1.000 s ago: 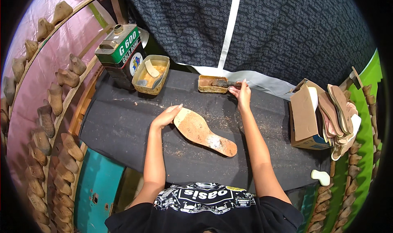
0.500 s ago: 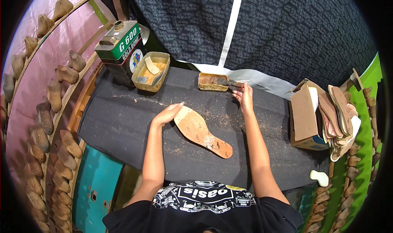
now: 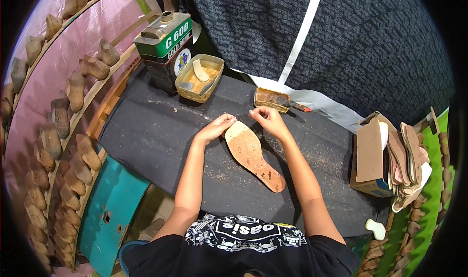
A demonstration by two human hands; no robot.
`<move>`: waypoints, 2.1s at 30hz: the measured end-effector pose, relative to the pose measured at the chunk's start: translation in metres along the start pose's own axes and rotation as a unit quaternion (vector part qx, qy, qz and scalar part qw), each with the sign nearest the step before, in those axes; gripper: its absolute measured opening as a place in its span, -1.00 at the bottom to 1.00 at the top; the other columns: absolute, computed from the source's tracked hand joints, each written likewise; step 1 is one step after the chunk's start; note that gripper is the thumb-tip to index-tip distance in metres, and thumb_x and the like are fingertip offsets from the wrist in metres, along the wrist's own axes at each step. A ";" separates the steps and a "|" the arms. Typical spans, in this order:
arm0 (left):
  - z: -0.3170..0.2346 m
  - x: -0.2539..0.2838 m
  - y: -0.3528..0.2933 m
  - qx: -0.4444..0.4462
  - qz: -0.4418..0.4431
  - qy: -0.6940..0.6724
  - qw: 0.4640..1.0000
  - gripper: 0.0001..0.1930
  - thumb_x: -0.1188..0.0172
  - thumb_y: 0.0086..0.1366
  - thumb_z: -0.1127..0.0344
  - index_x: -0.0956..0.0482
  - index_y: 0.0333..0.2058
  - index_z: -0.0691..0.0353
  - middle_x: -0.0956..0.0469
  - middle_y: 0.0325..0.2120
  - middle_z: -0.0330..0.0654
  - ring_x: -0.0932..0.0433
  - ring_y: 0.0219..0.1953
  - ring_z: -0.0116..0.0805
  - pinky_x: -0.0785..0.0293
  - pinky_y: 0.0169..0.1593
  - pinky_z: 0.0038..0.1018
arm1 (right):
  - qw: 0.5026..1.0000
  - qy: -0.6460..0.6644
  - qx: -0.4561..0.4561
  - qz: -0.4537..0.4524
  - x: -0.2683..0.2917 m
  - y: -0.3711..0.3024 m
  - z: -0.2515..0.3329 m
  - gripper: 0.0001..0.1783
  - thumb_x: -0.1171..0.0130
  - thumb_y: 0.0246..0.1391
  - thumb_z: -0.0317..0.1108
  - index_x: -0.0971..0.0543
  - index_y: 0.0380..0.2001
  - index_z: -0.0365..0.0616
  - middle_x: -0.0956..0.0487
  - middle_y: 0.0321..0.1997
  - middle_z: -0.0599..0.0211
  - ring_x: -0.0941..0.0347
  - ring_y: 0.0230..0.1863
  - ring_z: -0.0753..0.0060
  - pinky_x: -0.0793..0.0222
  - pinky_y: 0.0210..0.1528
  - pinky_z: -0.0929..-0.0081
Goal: Apply adhesive glue to the bottom surface of various shoe soles using a brush.
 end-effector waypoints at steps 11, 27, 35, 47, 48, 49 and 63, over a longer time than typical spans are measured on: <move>-0.002 0.008 -0.003 -0.006 0.002 -0.037 0.999 -0.76 0.12 0.20 0.12 -0.33 -0.25 0.11 -0.34 -0.53 -0.44 -0.27 -0.53 -0.71 -0.18 -0.48 -0.76 | 0.957 0.129 -0.108 0.237 -0.038 0.016 -0.022 -0.74 -0.13 -0.11 -0.18 -0.49 -0.54 -0.19 -0.46 -0.56 0.55 -0.28 -0.54 0.79 -0.18 -0.50 0.80; -0.059 0.031 -0.107 -0.140 -0.105 -0.118 0.978 -0.76 -0.06 0.11 0.21 -0.32 -0.31 0.18 -0.42 -0.44 -0.33 -0.40 -0.38 -0.60 -0.33 -0.33 -0.63 | 0.973 0.132 -0.051 0.185 -0.069 0.012 0.073 -0.81 -0.15 -0.18 -0.24 -0.49 -0.67 -0.11 -0.37 -0.69 0.64 -0.14 -0.61 0.80 -0.01 -0.54 0.77; -0.046 0.077 -0.290 -0.118 -0.311 -0.106 0.937 -0.71 -0.07 0.10 0.19 -0.39 -0.28 0.27 -0.45 -0.43 -0.29 -0.41 -0.41 -0.57 -0.35 -0.32 -0.63 | 0.925 0.212 -0.011 0.314 -0.222 -0.032 0.153 -0.80 -0.13 -0.17 -0.24 -0.43 -0.71 -0.06 -0.29 -0.73 0.66 -0.10 -0.63 0.81 0.03 -0.52 0.78; 0.055 0.044 -0.627 -0.046 -0.629 -0.059 0.774 -0.77 -0.08 0.10 0.30 -0.46 -0.32 0.35 -0.48 -0.47 -0.26 -0.41 -0.48 -0.62 -0.31 -0.44 -0.73 | 0.803 0.265 -0.034 0.533 -0.490 -0.236 0.230 -0.77 -0.10 -0.12 -0.22 -0.41 -0.71 -0.05 -0.26 -0.75 0.67 -0.07 -0.68 0.81 0.07 -0.58 0.80; 0.066 0.037 -0.650 -0.043 -0.640 -0.063 0.764 -0.77 -0.08 0.10 0.30 -0.46 -0.32 0.35 -0.48 -0.47 -0.26 -0.41 -0.48 -0.62 -0.31 -0.44 -0.73 | 0.787 0.246 -0.041 0.564 -0.507 -0.255 0.232 -0.80 -0.12 -0.13 -0.24 -0.46 -0.63 -0.13 -0.41 -0.63 0.58 -0.20 -0.56 0.75 -0.11 -0.44 0.76; 0.078 0.030 -0.672 -0.053 -0.659 -0.070 0.747 -0.77 -0.08 0.09 0.32 -0.45 -0.32 0.36 -0.48 -0.48 -0.25 -0.41 -0.49 -0.62 -0.31 -0.44 -0.73 | 0.786 0.233 -0.038 0.571 -0.522 -0.272 0.234 -0.80 -0.12 -0.13 -0.24 -0.47 -0.62 -0.14 -0.41 -0.63 0.57 -0.21 -0.56 0.74 -0.12 -0.44 0.76; 0.256 -0.036 -0.837 0.141 -0.817 0.065 0.555 -0.54 -0.07 0.07 0.12 -0.35 -0.13 0.36 -0.39 -0.18 0.02 -0.37 -0.13 -0.22 -0.25 -0.07 -0.45 | 0.883 -0.046 -0.043 0.465 -0.629 -0.352 0.075 -0.45 -0.06 -0.13 -0.16 -0.30 -0.17 -0.41 -0.44 -0.26 -0.11 -0.42 -0.27 0.18 -0.28 -0.19 0.42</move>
Point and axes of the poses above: each hand's wrist, its own y-axis towards the middle knuckle, its own x-axis out of the back of the hand, z = x × y, the point moved 6 cm from there along y, towards the middle knuckle
